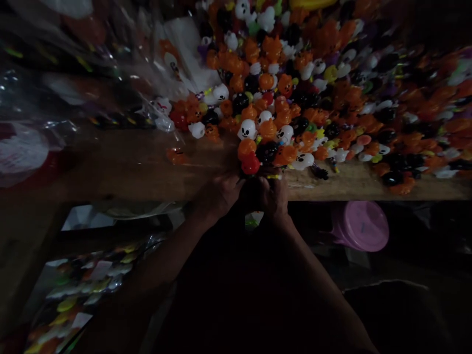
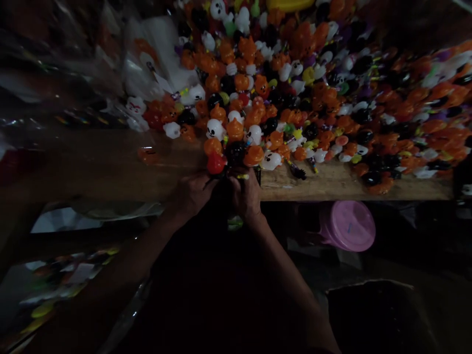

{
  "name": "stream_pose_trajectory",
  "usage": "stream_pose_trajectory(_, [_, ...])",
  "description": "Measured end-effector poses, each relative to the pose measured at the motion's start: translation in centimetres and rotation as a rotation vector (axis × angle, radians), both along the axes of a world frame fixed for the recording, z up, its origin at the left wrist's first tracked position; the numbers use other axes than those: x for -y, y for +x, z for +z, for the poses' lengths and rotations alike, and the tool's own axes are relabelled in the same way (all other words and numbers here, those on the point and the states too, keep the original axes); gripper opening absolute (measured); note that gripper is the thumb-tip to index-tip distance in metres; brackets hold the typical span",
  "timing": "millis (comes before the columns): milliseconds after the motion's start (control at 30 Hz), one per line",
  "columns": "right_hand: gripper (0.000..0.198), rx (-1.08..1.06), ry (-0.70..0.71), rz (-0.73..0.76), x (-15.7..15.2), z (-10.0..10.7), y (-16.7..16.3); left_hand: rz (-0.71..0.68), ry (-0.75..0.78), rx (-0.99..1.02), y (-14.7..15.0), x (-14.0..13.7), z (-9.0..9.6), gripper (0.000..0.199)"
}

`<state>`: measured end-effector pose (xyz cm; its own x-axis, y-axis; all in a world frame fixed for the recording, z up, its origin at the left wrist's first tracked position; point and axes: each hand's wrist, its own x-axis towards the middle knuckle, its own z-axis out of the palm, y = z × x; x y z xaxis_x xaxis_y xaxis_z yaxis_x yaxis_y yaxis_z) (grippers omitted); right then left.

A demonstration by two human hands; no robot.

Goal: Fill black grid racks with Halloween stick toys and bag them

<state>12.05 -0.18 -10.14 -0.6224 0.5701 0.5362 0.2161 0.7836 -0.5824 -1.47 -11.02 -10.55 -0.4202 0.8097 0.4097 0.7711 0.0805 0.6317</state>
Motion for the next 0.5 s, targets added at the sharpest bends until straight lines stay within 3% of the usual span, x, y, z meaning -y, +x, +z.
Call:
stream_pose_trajectory(200, [0.017, -0.038, 0.012, 0.038, 0.0, 0.6, -0.1, 0.034, 0.063, -0.006, 0.1, 0.1, -0.4, 0.016])
stream_pose_trajectory(333, [0.022, 0.010, 0.002, 0.020, 0.8, 1.5, -0.5, 0.091, 0.090, 0.053, 0.1, -0.1, -1.1, 0.013])
stream_pose_trajectory(500, [0.023, 0.013, -0.026, -0.031, 1.0, 2.0, -1.5, 0.150, 0.145, 0.170, 0.4, 0.8, -0.8, 0.029])
